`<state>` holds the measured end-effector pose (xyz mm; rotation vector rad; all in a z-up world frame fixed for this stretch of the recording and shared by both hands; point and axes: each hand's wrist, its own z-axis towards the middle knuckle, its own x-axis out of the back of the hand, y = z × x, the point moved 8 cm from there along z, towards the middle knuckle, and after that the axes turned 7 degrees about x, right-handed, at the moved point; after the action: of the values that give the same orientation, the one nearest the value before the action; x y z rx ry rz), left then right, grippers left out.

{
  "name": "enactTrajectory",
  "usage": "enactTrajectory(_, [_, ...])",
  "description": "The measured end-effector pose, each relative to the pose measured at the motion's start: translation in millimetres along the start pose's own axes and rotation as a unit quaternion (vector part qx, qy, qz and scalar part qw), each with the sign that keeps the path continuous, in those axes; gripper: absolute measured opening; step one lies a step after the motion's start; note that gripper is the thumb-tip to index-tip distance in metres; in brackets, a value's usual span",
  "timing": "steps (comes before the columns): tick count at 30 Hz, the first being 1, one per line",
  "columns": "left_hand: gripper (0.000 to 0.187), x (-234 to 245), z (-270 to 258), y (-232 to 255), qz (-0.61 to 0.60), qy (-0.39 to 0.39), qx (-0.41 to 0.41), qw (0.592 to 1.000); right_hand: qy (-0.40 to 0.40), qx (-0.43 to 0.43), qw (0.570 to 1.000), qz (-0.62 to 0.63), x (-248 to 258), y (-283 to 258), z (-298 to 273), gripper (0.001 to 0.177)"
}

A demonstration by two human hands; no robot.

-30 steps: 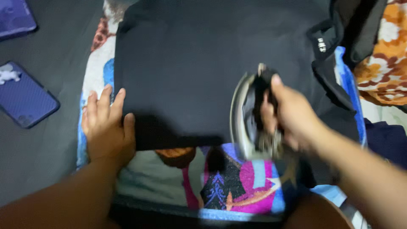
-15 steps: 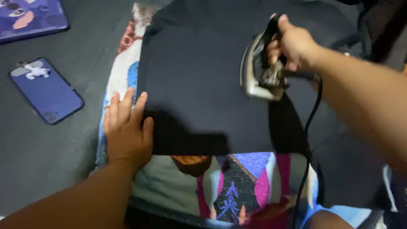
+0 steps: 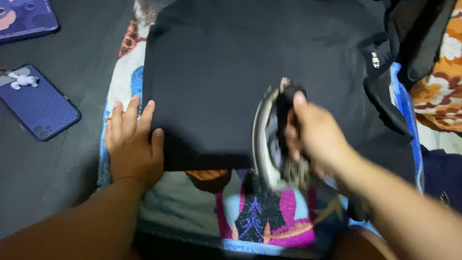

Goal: The person irons a black t-shirt laid out on a patterned surface. They use an electric iron to smooth the front, back, and sleeves of the garment, repeatedly adjusting the shirt's position to cover all areas.

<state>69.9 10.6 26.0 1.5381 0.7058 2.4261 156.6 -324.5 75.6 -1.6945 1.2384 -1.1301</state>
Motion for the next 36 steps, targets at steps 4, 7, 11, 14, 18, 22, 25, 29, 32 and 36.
enactTrajectory(4, [0.06,1,1,-3,-0.008,-0.001,0.002,1.0,-0.055,0.054,0.996,-0.037,-4,-36,112,0.053])
enactTrajectory(7, [0.06,0,2,-4,-0.006,-0.005,0.013,1.0,-0.101,0.033,0.994,-0.018,-15,-57,196,0.053])
enactTrajectory(11, [0.059,3,4,-7,0.015,0.004,0.019,1.0,-0.084,-0.03,0.993,0.072,-28,-65,258,0.051])
enactTrajectory(14, [0.06,0,4,-4,0.019,-0.001,0.014,1.0,-0.076,-0.014,0.996,0.045,-22,-67,244,0.052])
enactTrajectory(18, [0.059,3,1,-2,0.003,0.004,0.001,1.0,-0.068,0.038,0.996,0.034,-25,-56,154,0.048])
enactTrajectory(22, [0.058,4,0,0,-0.008,0.022,-0.012,1.0,-0.011,0.014,1.0,0.012,-28,-21,32,0.05])
enactTrajectory(25, [0.056,2,0,-2,0.0,0.01,0.003,1.0,-0.013,-0.021,1.0,0.015,-39,-6,-30,0.049])
enactTrajectory(29, [0.057,1,2,-2,0.002,0.004,0.002,1.0,-0.04,-0.005,0.999,0.013,-46,-11,-28,0.049])
enactTrajectory(32, [0.058,2,-1,-3,-0.003,0.012,0.0,1.0,-0.068,0.045,0.996,-0.033,-49,-28,33,0.054])
enactTrajectory(36, [0.06,2,1,-4,0.008,0.007,0.001,1.0,-0.119,0.031,0.992,-0.023,-69,-59,156,0.054])
